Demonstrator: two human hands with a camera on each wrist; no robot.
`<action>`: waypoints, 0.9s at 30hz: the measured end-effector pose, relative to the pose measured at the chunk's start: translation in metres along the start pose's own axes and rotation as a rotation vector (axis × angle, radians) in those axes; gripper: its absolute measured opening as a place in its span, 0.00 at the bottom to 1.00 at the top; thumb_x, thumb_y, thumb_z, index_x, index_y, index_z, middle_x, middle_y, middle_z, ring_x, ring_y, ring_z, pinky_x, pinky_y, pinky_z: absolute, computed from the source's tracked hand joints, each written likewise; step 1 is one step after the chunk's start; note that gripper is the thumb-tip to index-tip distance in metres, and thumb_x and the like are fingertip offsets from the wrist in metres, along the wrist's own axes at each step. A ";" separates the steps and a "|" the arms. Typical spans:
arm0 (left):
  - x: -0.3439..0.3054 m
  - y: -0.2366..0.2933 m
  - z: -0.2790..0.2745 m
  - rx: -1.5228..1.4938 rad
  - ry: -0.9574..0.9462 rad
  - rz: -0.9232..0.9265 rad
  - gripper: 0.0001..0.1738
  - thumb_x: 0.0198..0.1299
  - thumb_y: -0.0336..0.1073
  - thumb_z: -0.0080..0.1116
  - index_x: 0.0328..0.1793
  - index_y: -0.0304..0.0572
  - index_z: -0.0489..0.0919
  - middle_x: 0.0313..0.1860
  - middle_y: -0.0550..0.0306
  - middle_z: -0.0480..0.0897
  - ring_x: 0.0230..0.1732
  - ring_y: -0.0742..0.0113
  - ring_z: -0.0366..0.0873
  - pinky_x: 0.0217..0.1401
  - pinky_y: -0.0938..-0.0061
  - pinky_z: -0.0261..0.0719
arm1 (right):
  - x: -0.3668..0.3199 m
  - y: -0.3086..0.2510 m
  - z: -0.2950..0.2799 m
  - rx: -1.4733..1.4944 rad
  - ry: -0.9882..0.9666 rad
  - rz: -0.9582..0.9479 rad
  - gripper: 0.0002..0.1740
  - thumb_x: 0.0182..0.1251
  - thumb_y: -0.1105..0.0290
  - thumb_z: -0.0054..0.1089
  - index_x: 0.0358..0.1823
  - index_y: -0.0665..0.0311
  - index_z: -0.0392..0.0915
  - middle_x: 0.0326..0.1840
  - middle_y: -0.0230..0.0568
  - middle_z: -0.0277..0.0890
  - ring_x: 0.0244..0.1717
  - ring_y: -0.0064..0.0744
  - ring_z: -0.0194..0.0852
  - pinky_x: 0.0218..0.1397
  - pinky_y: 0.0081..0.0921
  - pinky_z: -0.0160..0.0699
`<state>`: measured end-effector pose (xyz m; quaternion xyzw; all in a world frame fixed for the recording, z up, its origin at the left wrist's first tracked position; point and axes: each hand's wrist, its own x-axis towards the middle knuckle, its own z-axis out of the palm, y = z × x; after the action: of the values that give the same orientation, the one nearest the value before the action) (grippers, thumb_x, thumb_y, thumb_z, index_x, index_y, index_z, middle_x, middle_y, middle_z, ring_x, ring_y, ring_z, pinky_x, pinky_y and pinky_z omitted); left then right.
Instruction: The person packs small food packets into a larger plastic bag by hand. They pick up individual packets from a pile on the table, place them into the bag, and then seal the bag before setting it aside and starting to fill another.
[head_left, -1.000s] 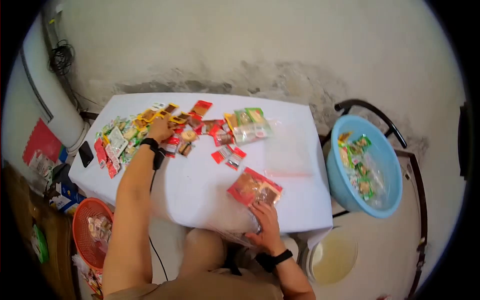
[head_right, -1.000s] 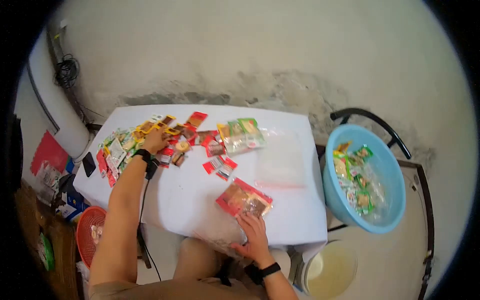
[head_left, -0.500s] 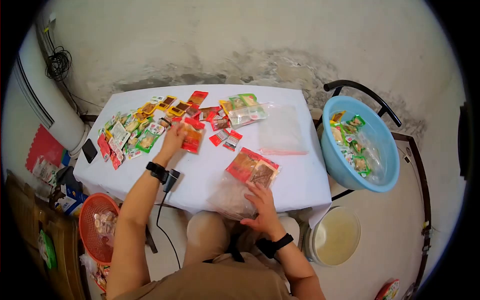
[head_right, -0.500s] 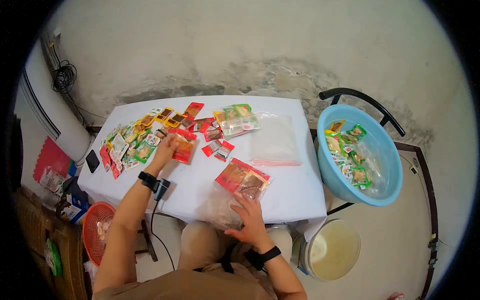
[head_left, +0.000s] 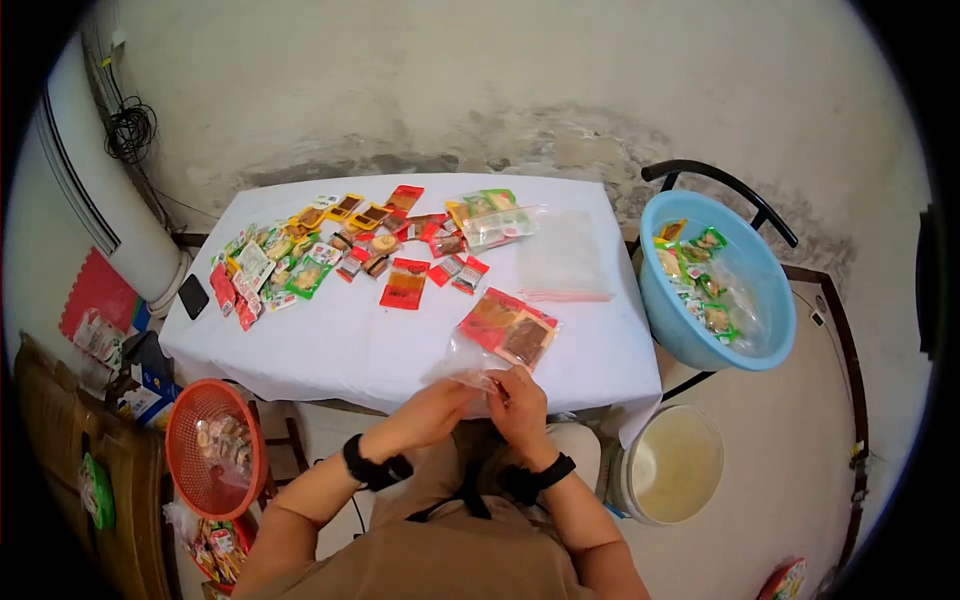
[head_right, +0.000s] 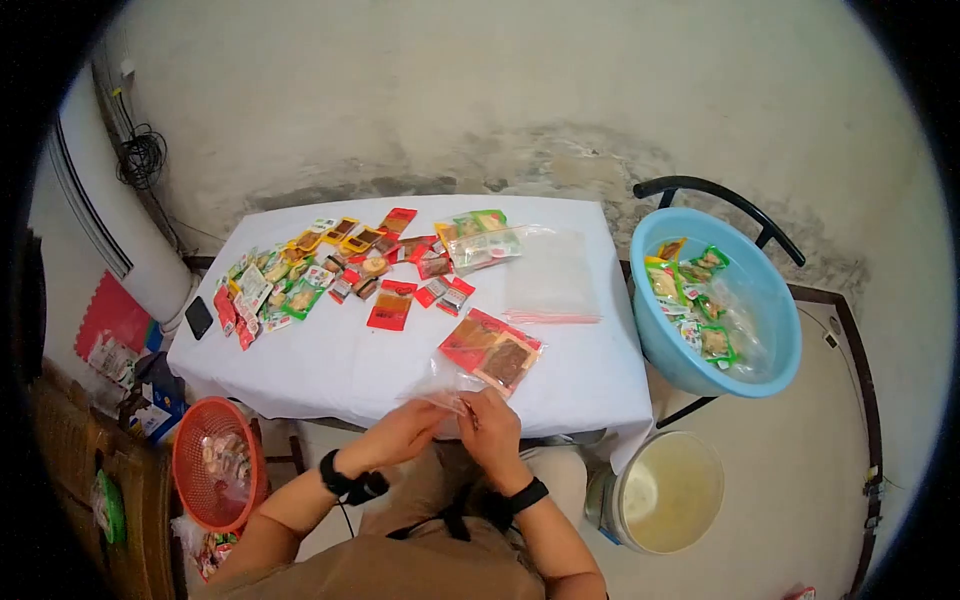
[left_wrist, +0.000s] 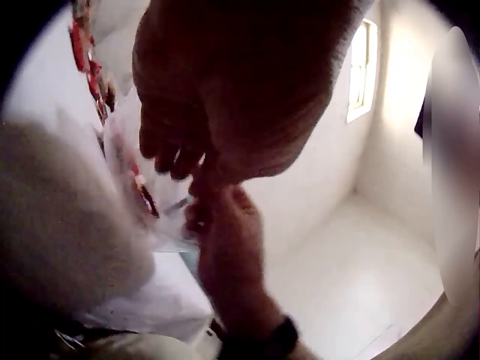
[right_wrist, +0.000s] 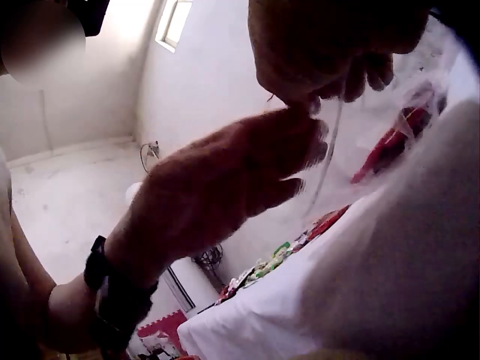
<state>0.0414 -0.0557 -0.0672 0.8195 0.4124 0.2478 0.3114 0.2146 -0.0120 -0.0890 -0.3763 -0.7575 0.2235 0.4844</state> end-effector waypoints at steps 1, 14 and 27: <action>0.009 -0.012 0.005 0.184 0.158 -0.004 0.20 0.59 0.31 0.50 0.58 0.34 0.71 0.63 0.38 0.67 0.64 0.46 0.64 0.64 0.59 0.64 | 0.000 -0.002 0.002 0.003 0.003 -0.006 0.08 0.53 0.75 0.60 0.36 0.61 0.76 0.26 0.42 0.69 0.26 0.44 0.71 0.27 0.35 0.70; 0.032 -0.036 0.031 0.492 0.392 0.038 0.32 0.50 0.25 0.52 0.64 0.25 0.61 0.68 0.31 0.58 0.69 0.37 0.54 0.70 0.56 0.57 | -0.001 0.000 0.005 -0.167 -0.030 -0.112 0.17 0.53 0.77 0.58 0.46 0.63 0.75 0.39 0.47 0.71 0.44 0.49 0.70 0.46 0.36 0.72; -0.097 0.040 -0.044 -0.808 0.335 -0.343 0.31 0.65 0.45 0.50 0.67 0.31 0.63 0.68 0.52 0.65 0.67 0.63 0.62 0.67 0.70 0.61 | -0.011 0.009 -0.001 -0.046 0.068 -0.033 0.18 0.58 0.78 0.54 0.52 0.64 0.73 0.40 0.49 0.71 0.43 0.50 0.70 0.45 0.37 0.72</action>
<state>-0.0188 -0.1412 -0.0232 0.5012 0.4571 0.4623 0.5711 0.2216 -0.0150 -0.1016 -0.3821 -0.7517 0.1847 0.5048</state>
